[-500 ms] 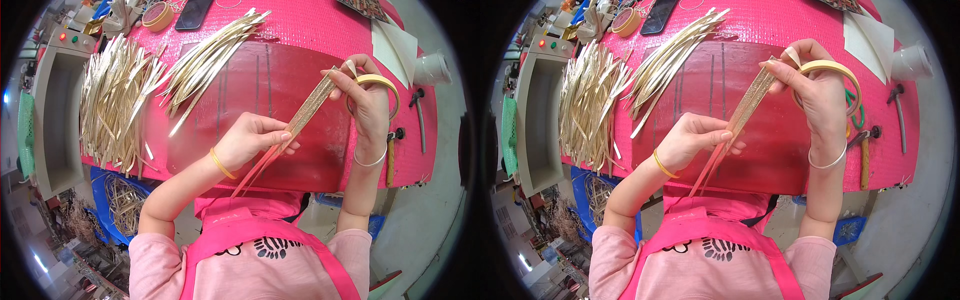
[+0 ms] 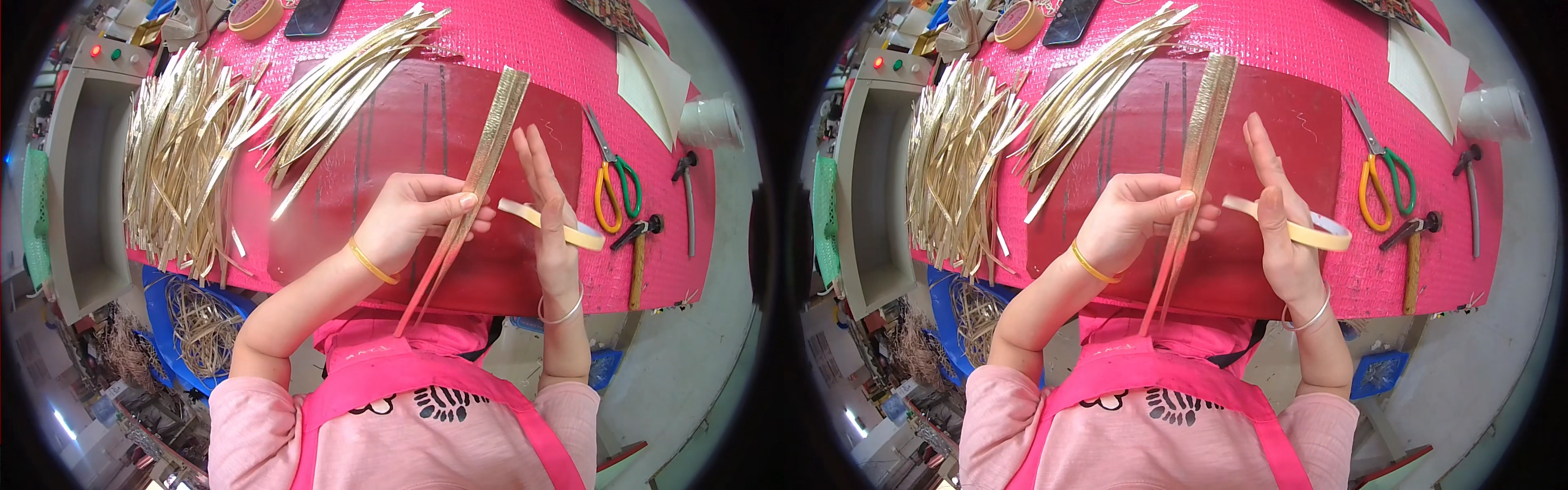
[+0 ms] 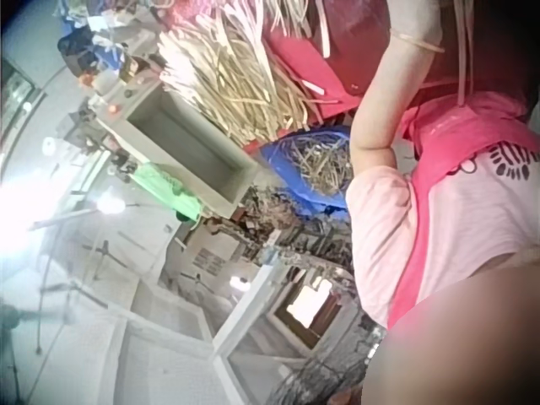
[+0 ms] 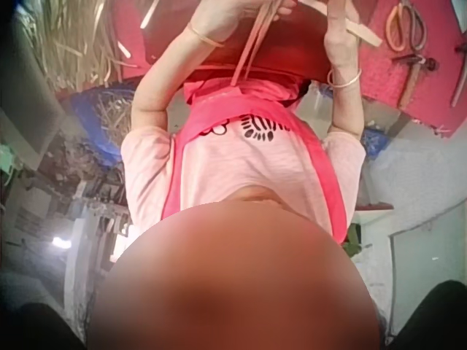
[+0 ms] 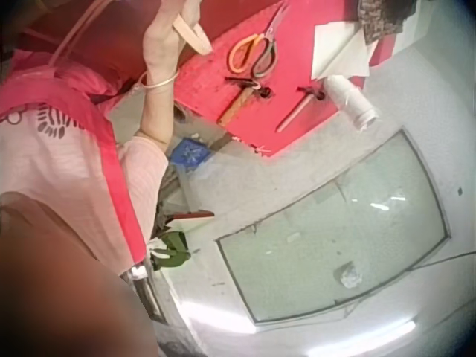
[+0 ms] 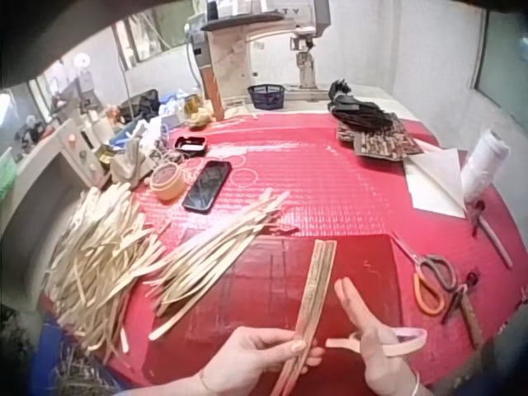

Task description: Manual weaving and braiding of gold-colored strips into a decorative pattern on a workbench.

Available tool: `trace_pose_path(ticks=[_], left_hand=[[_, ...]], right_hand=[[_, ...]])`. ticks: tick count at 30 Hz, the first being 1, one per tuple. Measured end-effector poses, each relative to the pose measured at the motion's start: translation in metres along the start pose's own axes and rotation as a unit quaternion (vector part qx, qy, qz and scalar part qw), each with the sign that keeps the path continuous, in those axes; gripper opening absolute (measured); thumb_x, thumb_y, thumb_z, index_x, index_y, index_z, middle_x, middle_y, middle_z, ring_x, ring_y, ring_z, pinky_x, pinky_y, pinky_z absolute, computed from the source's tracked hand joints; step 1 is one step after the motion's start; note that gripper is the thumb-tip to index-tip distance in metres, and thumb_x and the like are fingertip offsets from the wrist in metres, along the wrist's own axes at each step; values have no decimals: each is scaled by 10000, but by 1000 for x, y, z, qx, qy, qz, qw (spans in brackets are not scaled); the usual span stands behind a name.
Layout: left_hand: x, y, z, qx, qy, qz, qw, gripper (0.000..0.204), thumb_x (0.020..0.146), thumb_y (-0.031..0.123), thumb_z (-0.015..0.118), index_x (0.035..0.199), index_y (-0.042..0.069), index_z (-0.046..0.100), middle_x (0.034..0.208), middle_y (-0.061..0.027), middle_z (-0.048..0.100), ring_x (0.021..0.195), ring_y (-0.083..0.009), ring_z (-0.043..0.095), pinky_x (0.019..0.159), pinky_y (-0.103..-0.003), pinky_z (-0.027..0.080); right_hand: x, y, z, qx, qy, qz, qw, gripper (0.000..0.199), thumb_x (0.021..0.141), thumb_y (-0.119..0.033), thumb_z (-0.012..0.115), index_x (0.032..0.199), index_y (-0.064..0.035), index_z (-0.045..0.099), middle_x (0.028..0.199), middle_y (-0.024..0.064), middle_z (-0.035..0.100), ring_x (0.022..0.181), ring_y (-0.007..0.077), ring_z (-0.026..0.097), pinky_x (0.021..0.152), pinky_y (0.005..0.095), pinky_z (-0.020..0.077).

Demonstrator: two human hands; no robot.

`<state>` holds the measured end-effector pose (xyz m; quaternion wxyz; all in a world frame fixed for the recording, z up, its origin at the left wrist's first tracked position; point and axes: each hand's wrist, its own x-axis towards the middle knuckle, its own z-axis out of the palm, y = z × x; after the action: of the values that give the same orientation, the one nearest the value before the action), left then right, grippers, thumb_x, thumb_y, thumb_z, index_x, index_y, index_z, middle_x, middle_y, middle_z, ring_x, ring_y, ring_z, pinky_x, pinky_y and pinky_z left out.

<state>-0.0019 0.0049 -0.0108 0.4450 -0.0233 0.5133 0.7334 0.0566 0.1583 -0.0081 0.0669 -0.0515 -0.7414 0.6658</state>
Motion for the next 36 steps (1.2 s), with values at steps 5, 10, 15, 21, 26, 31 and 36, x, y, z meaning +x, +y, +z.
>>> trace_pose_path(ticks=[5, 10, 15, 21, 26, 31, 36], left_hand=[[-2, 2, 7, -34, -24, -28, 999, 236, 766, 159, 581, 913, -26, 572, 761, -96, 599, 721, -162, 595, 581, -234, 465], [-4, 1, -2, 12, -12, 4, 1000, 233, 771, 147, 572, 914, -36, 572, 797, -110, 603, 671, -178, 600, 603, -244, 474], [-4, 10, -5, 10, 31, 33, 999, 216, 778, 120, 556, 916, -46, 565, 805, -126, 603, 705, -171, 599, 621, -245, 480], [-11, 9, -2, 38, 14, 75, 996, 217, 792, 102, 536, 932, -62, 557, 784, -118, 600, 694, -160, 596, 610, -233, 479], [-14, 10, -1, 46, 14, 87, 995, 227, 805, 98, 518, 950, -75, 548, 780, -107, 593, 675, -146, 592, 580, -214, 477], [-17, 11, -2, 64, -3, 98, 993, 219, 809, 77, 504, 968, -69, 540, 809, -113, 594, 694, -151, 594, 607, -226, 482], [-16, 7, -4, 10, 10, 112, 994, 238, 820, 99, 498, 986, -71, 524, 801, -114, 587, 658, -142, 587, 590, -216, 476]], right_hand=[[2, 0, 12, 99, -18, 17, 995, 712, 817, -548, 269, 1315, -70, 91, 1336, 114, 207, 1257, 220, 113, 932, 304, 299], [-3, -3, 1, -227, -38, -4, 973, 414, 829, -318, 454, 1120, -24, 441, 1039, 156, 506, 869, 214, 537, 710, 299, 441], [-9, 9, 1, -206, 105, -49, 972, 103, 764, -62, 549, 682, -5, 520, 580, 51, 511, 534, 133, 469, 489, 252, 356], [7, -8, 13, -82, -24, 11, 996, 124, 782, -92, 545, 702, 2, 527, 563, 30, 548, 515, 52, 492, 453, 205, 373], [11, -8, 17, -72, -38, 22, 996, 144, 778, -98, 544, 679, 5, 528, 556, 58, 572, 531, 70, 547, 474, 188, 404], [11, -13, 18, -119, -46, 27, 991, 151, 763, -88, 552, 648, 0, 510, 527, 47, 553, 485, 82, 524, 446, 209, 378], [9, -2, 21, -236, -12, -110, 966, 123, 746, -80, 565, 664, -5, 512, 545, 41, 528, 483, 83, 481, 449, 218, 352]])
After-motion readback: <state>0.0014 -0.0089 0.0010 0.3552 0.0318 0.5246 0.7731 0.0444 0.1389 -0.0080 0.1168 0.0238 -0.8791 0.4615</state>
